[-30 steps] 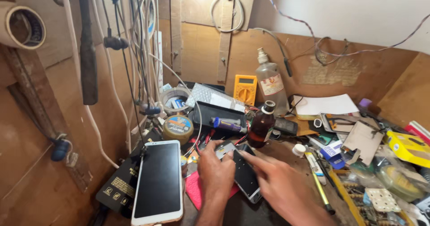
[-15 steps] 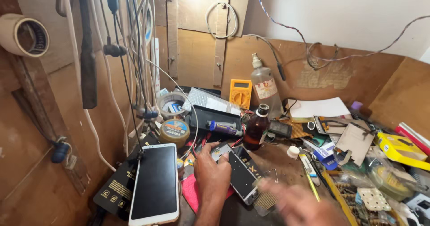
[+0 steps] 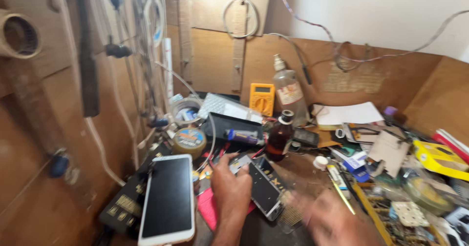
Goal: The person uses a screwdriver to remove screws from a disassembled smartphone and then uses a metal spudger to pry and separate internal components. The person continues to manipulate the phone's internal parts with both hands.
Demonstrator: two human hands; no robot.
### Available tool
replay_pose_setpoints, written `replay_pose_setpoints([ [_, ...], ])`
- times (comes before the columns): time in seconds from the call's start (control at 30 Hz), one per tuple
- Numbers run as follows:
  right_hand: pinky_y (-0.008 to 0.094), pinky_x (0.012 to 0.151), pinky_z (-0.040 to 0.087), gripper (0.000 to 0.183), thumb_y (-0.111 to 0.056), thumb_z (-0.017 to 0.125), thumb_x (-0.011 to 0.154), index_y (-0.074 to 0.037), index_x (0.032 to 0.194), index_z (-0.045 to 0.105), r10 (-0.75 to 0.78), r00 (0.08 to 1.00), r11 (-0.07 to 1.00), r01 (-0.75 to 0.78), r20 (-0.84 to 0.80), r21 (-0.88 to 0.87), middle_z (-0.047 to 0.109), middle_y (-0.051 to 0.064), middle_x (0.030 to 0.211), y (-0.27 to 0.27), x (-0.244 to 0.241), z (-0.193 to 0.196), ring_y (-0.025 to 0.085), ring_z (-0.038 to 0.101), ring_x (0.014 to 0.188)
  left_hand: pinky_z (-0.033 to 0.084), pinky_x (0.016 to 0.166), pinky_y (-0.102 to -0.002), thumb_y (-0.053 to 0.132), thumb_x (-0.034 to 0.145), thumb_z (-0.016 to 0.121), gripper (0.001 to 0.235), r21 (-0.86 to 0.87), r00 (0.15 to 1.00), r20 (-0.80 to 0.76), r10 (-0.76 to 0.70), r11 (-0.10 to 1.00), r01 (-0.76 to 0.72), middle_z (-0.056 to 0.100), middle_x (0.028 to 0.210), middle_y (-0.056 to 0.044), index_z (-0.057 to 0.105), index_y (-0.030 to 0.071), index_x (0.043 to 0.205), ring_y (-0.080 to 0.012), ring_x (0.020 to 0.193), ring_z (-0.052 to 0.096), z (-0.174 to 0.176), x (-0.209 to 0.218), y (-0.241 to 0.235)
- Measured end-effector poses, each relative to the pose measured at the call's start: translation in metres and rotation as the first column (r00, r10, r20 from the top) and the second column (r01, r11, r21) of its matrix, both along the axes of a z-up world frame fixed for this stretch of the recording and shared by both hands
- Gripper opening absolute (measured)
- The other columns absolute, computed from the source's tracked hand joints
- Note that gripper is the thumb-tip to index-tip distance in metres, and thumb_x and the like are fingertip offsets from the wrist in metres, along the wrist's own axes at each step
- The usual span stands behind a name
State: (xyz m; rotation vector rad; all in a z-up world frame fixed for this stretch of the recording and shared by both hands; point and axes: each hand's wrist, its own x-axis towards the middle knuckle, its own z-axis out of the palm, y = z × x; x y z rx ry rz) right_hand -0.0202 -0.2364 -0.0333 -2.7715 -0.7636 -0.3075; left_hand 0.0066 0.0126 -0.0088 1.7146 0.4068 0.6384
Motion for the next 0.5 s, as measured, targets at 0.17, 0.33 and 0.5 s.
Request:
replay_pose_setpoints([
  [0.17, 0.037, 0.073, 0.057, 0.068, -0.010, 0.071, 0.081, -0.049, 0.137, 0.070, -0.045, 0.987, 0.995, 0.031, 0.156, 0.093, 0.064, 0.004, 0.104, -0.001, -0.003, -0.015, 0.022, 0.070, 0.088, 0.056, 0.082, -0.043, 0.009, 0.077, 0.076, 0.035, -0.012, 0.999, -0.037, 0.006, 1.000, -0.006, 0.076, 0.095, -0.022, 0.072, 0.005, 0.112, -0.0355, 0.091, 0.075, -0.002, -0.003, -0.002],
  [0.33, 0.038, 0.070, 0.057, 0.073, -0.010, 0.071, 0.080, -0.052, 0.140, 0.067, 0.012, 0.999, 1.000, -0.012, -0.034, 0.001, 0.061, 0.002, 0.081, 0.021, -0.011, 0.011, 0.018, 0.067, 0.076, 0.055, 0.082, -0.044, 0.010, 0.076, 0.078, 0.036, 0.008, 1.000, -0.021, 0.022, 1.000, -0.022, 0.075, 0.096, -0.022, 0.073, 0.006, 0.111, -0.0364, 0.093, 0.074, 0.004, 0.002, -0.002],
  [0.5, 0.035, 0.072, 0.055, 0.052, -0.023, 0.073, 0.091, -0.047, 0.136, 0.069, -0.012, 1.000, 0.995, 0.011, 0.005, 0.096, 0.062, 0.002, 0.086, 0.026, -0.008, 0.008, 0.019, 0.071, 0.075, 0.055, 0.082, -0.045, 0.012, 0.077, 0.078, 0.035, -0.014, 0.995, -0.102, 0.013, 1.000, -0.014, 0.075, 0.096, -0.021, 0.073, 0.007, 0.111, -0.0360, 0.092, 0.074, 0.004, 0.000, 0.000],
])
